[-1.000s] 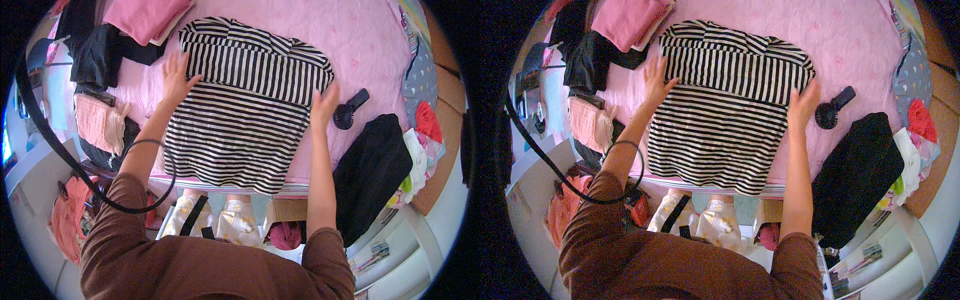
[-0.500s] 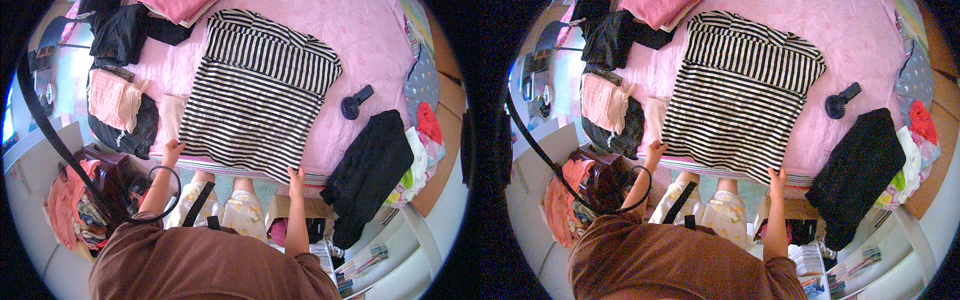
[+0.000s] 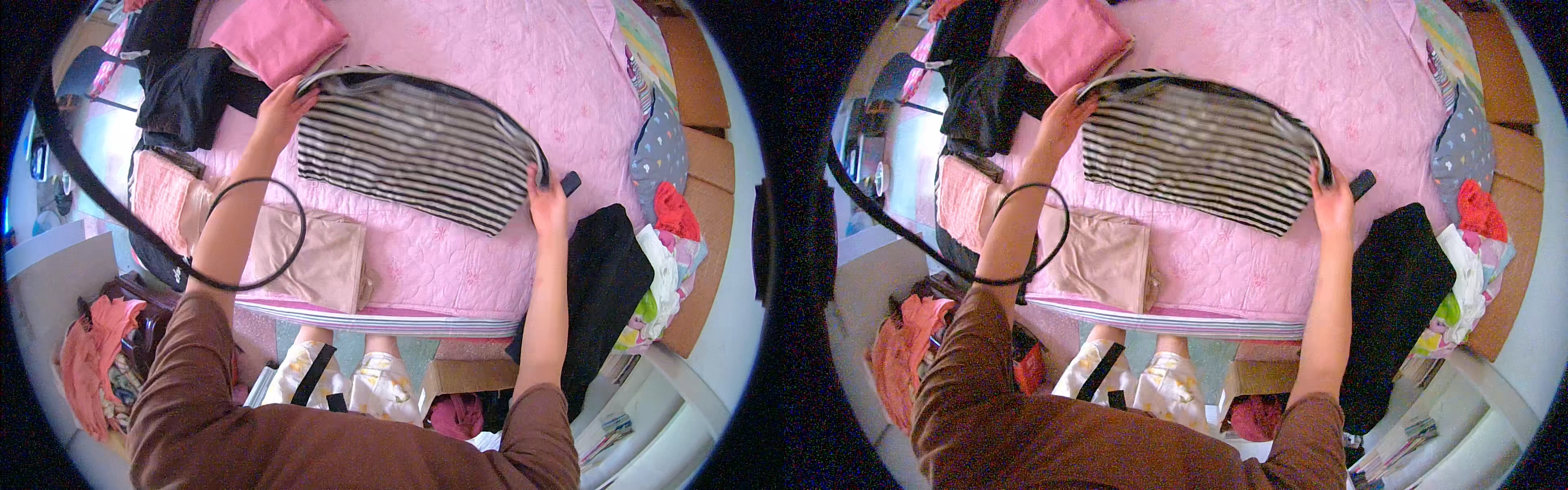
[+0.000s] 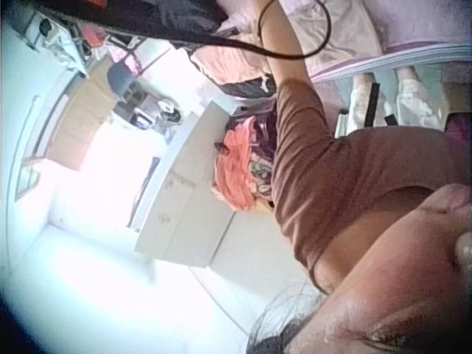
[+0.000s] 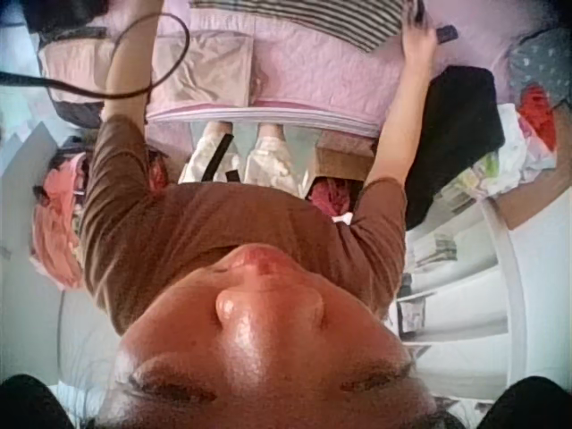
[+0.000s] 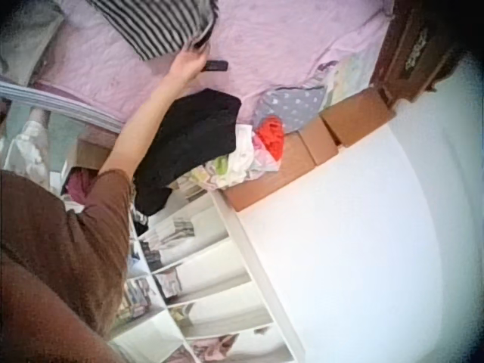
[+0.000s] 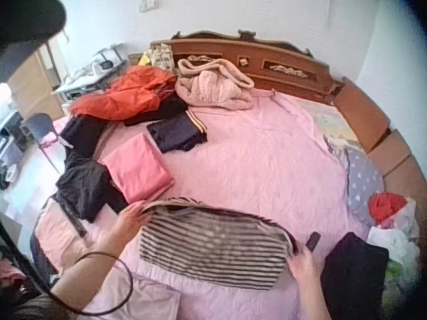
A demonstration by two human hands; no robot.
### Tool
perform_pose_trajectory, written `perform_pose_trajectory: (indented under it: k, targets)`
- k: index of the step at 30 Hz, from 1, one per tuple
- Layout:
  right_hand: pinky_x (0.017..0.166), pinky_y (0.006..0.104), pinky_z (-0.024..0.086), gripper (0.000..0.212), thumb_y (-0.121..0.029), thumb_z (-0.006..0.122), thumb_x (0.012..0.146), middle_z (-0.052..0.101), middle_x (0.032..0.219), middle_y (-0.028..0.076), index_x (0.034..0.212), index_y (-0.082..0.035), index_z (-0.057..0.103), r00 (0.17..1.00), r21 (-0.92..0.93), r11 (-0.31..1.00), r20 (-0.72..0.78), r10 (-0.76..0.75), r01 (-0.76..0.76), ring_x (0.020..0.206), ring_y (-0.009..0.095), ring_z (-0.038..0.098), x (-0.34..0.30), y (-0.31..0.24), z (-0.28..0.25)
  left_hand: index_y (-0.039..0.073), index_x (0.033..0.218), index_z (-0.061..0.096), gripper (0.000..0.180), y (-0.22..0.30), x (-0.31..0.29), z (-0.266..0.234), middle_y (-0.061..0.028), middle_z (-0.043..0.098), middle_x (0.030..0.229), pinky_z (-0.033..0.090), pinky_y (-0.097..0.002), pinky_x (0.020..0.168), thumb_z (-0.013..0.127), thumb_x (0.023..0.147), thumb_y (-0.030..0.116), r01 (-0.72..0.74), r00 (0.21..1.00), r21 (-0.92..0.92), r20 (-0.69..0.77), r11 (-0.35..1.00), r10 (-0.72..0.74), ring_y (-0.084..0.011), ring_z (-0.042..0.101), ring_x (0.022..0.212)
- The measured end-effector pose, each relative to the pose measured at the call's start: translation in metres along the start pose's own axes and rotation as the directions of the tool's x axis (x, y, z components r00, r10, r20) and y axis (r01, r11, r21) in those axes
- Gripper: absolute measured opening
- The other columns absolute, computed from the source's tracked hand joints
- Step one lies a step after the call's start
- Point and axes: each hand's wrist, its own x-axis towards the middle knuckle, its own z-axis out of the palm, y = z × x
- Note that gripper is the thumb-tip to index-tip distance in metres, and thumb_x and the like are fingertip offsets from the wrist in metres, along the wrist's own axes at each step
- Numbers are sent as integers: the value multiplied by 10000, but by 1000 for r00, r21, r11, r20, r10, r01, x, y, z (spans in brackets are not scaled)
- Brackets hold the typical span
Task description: The person folds various clothing items on a bed, including a purple top, dark blue pants, a beige top, a pink top, and a striped shirt. They also place a red jacket onto a hanger. The person handles each item individually, smoothing and folding them into neat piles.
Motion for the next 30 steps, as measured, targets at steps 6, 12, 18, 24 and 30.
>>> perform_pose_trajectory:
  k: [6, 12, 18, 24, 30]
  targets:
    - [876, 354, 414, 399, -180, 575, 844, 505, 1139, 143, 1146, 11, 397, 763, -631, 762, -418, -492, 145, 1016, 248, 505, 27, 69, -5, 88, 1358, 261, 778, -105, 1, -25, -198, 334, 1351, 318, -406, 980, 623, 767, 442, -230, 923, 959, 268, -164, 275, -342, 353, 1230]
    - [847, 304, 419, 471, -205, 652, 802, 542, 1086, 123, 1157, 32, 453, 892, -723, 680, -382, -243, -124, 968, 191, 523, -4, 92, -50, -31, 1195, 439, 757, -110, -11, -61, -198, 523, 1122, 429, -388, 831, 724, 659, 421, -23, 946, 997, -4, 79, 324, -271, 522, 1019]
    - [823, 316, 467, 478, -179, 657, 782, 559, 1103, 120, 1176, 13, 467, 955, -560, 801, -292, 46, -210, 977, 206, 558, 1, 74, -17, -63, 1011, 569, 585, -89, 3, -63, -117, 626, 831, 470, -319, 587, 699, 687, 407, 505, 862, 724, -390, 470, -325, -189, 597, 675]
    - [789, 320, 494, 425, -59, 597, 754, 584, 1036, 118, 1156, 9, 476, 967, -451, 887, -253, -25, -95, 887, 214, 594, -10, 51, 48, -43, 1017, 573, 426, -60, -19, -11, -127, 639, 897, 504, -313, 672, 641, 718, 252, 584, 812, 455, -299, 673, -502, -195, 625, 759]
    - [841, 358, 441, 617, -85, 618, 685, 561, 1058, 187, 1246, -14, 373, 997, -909, 409, 79, -21, 81, 962, 282, 563, -27, 111, 221, 10, 1143, 507, 491, -83, -41, -28, -110, 614, 1016, 497, -332, 764, 558, 828, 383, 487, 873, 258, -167, 835, -458, -199, 606, 875]
